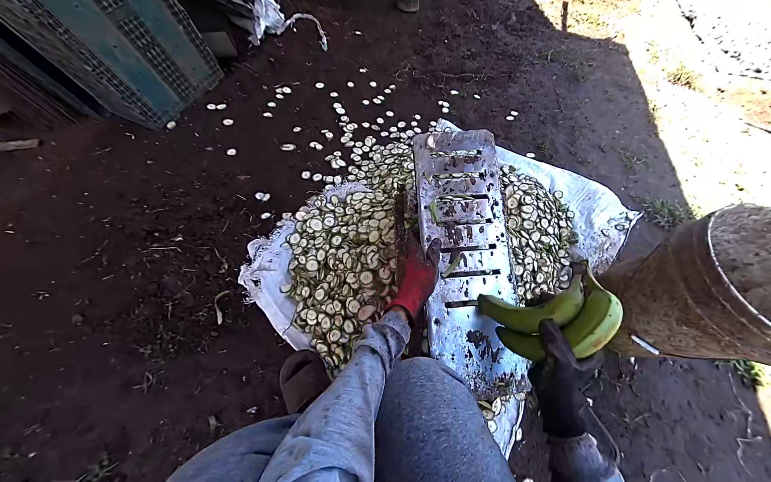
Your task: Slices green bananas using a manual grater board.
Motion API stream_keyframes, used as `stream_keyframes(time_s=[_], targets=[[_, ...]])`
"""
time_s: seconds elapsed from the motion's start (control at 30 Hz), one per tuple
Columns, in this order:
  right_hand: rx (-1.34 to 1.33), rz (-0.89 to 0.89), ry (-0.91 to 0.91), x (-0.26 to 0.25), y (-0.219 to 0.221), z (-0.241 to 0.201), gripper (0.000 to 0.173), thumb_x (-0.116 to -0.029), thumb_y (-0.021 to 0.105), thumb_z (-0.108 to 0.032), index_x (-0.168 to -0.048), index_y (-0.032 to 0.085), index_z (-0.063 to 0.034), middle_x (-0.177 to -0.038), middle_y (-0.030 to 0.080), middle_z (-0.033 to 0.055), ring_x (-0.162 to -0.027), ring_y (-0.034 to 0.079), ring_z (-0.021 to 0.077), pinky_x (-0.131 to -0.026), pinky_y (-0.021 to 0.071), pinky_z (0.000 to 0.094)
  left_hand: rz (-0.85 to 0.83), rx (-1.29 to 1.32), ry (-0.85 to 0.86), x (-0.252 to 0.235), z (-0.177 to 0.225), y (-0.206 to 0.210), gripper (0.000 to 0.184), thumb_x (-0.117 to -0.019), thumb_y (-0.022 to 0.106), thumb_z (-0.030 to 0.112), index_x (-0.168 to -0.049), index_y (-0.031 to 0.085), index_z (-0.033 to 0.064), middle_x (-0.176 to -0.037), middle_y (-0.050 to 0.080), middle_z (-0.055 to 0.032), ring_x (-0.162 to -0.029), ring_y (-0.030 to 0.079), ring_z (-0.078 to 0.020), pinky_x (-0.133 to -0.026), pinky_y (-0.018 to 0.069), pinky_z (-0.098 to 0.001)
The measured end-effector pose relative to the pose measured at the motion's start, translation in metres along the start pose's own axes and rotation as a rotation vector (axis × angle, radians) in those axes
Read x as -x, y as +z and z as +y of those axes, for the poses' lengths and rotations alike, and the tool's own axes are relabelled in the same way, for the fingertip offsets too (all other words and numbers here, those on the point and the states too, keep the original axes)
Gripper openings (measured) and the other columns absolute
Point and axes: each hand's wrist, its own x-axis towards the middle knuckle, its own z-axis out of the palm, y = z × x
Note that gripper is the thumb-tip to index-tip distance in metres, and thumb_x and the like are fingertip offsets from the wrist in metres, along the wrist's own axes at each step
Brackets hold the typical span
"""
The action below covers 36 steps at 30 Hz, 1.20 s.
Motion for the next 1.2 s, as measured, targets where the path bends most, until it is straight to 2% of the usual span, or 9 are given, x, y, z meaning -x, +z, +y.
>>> stream_keyframes(time_s=[0.1, 0.2, 0.47, 0.63, 0.77, 0.83, 0.93, 1.03, 1.2], targets=[[-0.041, -0.069, -0.167, -0.075, 0.089, 0.036, 0.069, -0.0736, 0.074, -0.001, -0.134, 0.041, 0.0038, -0.108, 0.067, 0.0044, -0.098, 0.069, 0.01, -0.086, 0.0605, 0.0301, 0.0, -0.038, -0.038, 0.005, 0.005, 0.0, 0.068, -0.1093, 0.041, 0.049, -0.163, 0.021, 0.0108, -0.152, 0.049, -0.0235, -0.133, 0.054, -0.0417, -0.107, 0.0442, -0.0605], [-0.038, -0.161, -0.309, -0.131, 0.146, 0.057, 0.088, -0.0786, 0.079, -0.008, -0.15, 0.03, 0.0089, -0.128, 0.06, 0.0174, -0.112, 0.065, 0.0169, -0.097, 0.0563, 0.0322, -0.004, -0.024, -0.06, 0.009, 0.006, -0.004, 0.069, -0.1088, 0.041, 0.051, -0.163, 0.021, 0.0119, -0.151, 0.05, -0.0241, -0.132, 0.055, -0.0435, -0.106, 0.0451, -0.0625], [0.092, -0.048, -0.081, 0.05, -0.033, 0.016, 0.072, -0.0765, 0.085, -0.02, -0.13, 0.045, 0.0075, -0.11, 0.072, 0.0051, -0.102, 0.071, 0.0128, -0.09, 0.0609, 0.031, 0.115, -0.025, 0.022, -0.012, -0.008, 0.012, 0.07, -0.1082, 0.043, 0.05, -0.161, 0.028, 0.0069, -0.152, 0.05, -0.0225, -0.137, 0.052, -0.038, -0.112, 0.0418, -0.0594], [0.122, -0.124, -0.349, -0.052, 0.075, 0.063, 0.083, -0.0693, 0.08, -0.005, -0.138, 0.037, 0.012, -0.117, 0.066, 0.0092, -0.106, 0.067, 0.0104, -0.091, 0.0591, 0.0297, 0.113, 0.038, 0.037, -0.013, -0.009, 0.013, 0.069, -0.1087, 0.044, 0.047, -0.161, 0.027, 0.0054, -0.154, 0.047, -0.0221, -0.14, 0.049, -0.0366, -0.115, 0.0385, -0.0573], [0.153, -0.25, -0.416, -0.134, 0.159, 0.074, 0.097, -0.0815, 0.079, -0.015, -0.157, 0.021, 0.0058, -0.144, 0.051, 0.0222, -0.125, 0.059, 0.0198, -0.105, 0.0517, 0.0315, 0.065, 0.037, -0.009, -0.008, -0.009, 0.007, 0.071, -0.1075, 0.043, 0.053, -0.162, 0.025, 0.0107, -0.151, 0.05, -0.0215, -0.134, 0.054, -0.0387, -0.109, 0.0438, -0.0605], [0.236, -0.283, -0.268, -0.103, 0.131, 0.058, 0.094, -0.0873, 0.077, -0.016, -0.16, 0.02, -0.0042, -0.145, 0.052, 0.0157, -0.123, 0.059, 0.0178, -0.102, 0.0519, 0.0337, 0.045, 0.04, -0.019, -0.004, -0.006, 0.005, 0.072, -0.1075, 0.042, 0.054, -0.163, 0.024, 0.0118, -0.153, 0.048, -0.0205, -0.136, 0.053, -0.0385, -0.109, 0.0434, -0.0604], [0.157, -0.13, -0.228, -0.017, 0.045, 0.053, 0.077, -0.073, 0.081, -0.007, -0.138, 0.042, 0.0087, -0.117, 0.067, 0.0099, -0.104, 0.069, 0.0137, -0.091, 0.0606, 0.0321, 0.1, 0.03, 0.011, -0.01, -0.01, 0.012, 0.072, -0.1072, 0.044, 0.053, -0.162, 0.025, 0.0112, -0.152, 0.05, -0.0202, -0.135, 0.054, -0.0378, -0.109, 0.0445, -0.0605], [0.131, -0.188, -0.213, 0.049, -0.015, 0.034, 0.059, -0.0803, 0.083, -0.013, -0.128, 0.053, 0.0038, -0.113, 0.072, 0.0016, -0.106, 0.07, 0.0096, -0.093, 0.0594, 0.029, 0.146, 0.007, 0.02, -0.015, -0.011, 0.017, 0.07, -0.1071, 0.044, 0.051, -0.161, 0.028, 0.0094, -0.155, 0.047, -0.0186, -0.139, 0.05, -0.035, -0.113, 0.0416, -0.058], [0.168, -0.182, -0.245, -0.053, 0.088, 0.065, 0.079, -0.0715, 0.077, -0.006, -0.138, 0.038, 0.009, -0.116, 0.066, 0.0078, -0.105, 0.067, 0.009, -0.091, 0.0584, 0.0286, 0.079, 0.038, -0.019, -0.01, -0.002, 0.01, 0.07, -0.1088, 0.042, 0.049, -0.163, 0.025, 0.0083, -0.154, 0.048, -0.0224, -0.139, 0.05, -0.0384, -0.114, 0.0393, -0.0591]])
